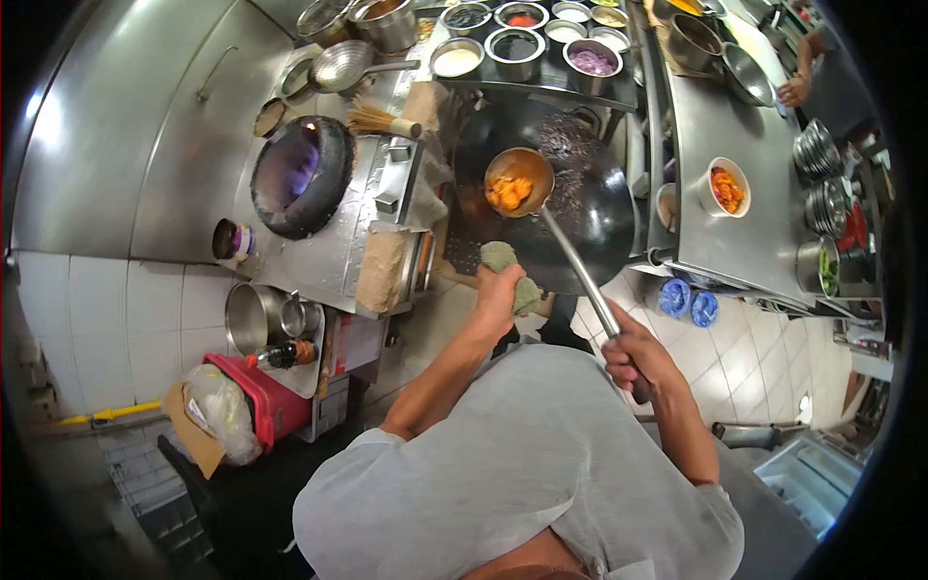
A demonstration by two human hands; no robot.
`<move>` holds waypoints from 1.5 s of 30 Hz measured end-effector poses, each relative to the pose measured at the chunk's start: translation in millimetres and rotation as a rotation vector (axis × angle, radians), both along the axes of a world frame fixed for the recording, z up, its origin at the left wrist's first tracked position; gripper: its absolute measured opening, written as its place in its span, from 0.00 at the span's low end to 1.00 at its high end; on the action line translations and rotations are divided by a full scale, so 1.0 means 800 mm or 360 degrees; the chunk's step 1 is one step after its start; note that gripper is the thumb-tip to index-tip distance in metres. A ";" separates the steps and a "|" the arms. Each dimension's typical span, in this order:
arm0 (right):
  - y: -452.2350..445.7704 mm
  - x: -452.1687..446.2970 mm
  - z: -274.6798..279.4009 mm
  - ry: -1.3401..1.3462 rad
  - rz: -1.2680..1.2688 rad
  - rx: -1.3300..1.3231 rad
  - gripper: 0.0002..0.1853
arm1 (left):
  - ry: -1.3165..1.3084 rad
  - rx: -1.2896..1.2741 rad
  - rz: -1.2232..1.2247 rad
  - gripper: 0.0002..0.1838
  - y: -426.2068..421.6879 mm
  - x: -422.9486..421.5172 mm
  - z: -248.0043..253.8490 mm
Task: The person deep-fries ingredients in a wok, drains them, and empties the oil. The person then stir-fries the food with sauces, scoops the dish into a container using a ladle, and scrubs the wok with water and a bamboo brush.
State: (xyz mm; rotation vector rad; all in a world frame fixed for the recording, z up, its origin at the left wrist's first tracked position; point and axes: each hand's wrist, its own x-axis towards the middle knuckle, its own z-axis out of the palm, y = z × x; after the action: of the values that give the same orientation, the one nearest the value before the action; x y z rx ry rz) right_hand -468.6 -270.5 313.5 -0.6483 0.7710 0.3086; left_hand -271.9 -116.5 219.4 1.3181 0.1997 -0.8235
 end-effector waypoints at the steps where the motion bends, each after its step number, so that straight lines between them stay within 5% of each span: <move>1: -0.006 -0.014 -0.011 -0.0122 -0.0102 0.0429 0.39 | 0.0079 -0.0035 -0.0050 0.08 0.005 0.003 -0.007; 2: -0.008 -0.024 -0.023 -0.0127 -0.0082 0.0453 0.39 | 0.0163 -0.0071 -0.0103 0.08 0.010 0.006 -0.014; 4: -0.007 -0.034 -0.047 -0.0262 -0.0476 0.1352 0.37 | 0.0153 -0.0075 -0.0099 0.06 0.019 0.008 -0.022; 6: -0.005 -0.030 -0.049 -0.0244 -0.0450 0.1267 0.37 | 0.0244 -0.0014 -0.0027 0.04 0.019 0.007 -0.022; 14: -0.029 -0.044 -0.012 -0.0294 -0.0391 0.0619 0.40 | 0.0317 -0.0126 -0.0045 0.05 0.023 0.026 0.007; 18: -0.026 -0.083 0.043 -0.0152 -0.0656 0.0081 0.43 | 0.0257 -0.0092 -0.0032 0.08 0.015 0.040 0.014; 20: -0.021 -0.096 0.060 -0.0031 -0.0701 -0.0510 0.45 | 0.0441 -0.0136 0.0088 0.04 0.010 0.057 0.002; 28: -0.051 -0.149 -0.044 0.0539 -0.0536 -0.1776 0.44 | 0.0390 -0.0300 0.0132 0.02 -0.013 0.086 0.030; 34: -0.086 -0.163 -0.073 0.0693 -0.0544 -0.1920 0.43 | 0.0397 -0.0223 0.0344 0.07 -0.017 0.100 0.077; 41: -0.102 -0.187 -0.061 0.0686 -0.0532 -0.1900 0.44 | 0.0431 -0.0396 0.0537 0.17 0.050 0.180 0.015; 45: -0.099 -0.184 -0.058 0.0464 -0.0792 -0.1682 0.43 | 0.0471 -0.0550 0.0644 0.25 0.060 0.192 0.042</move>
State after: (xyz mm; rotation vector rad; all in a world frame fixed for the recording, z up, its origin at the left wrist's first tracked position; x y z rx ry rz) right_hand -616.0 -349.4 266.7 -1.3730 1.3473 -0.5257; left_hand -118.3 -68.6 253.2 0.7909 0.5165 -0.6650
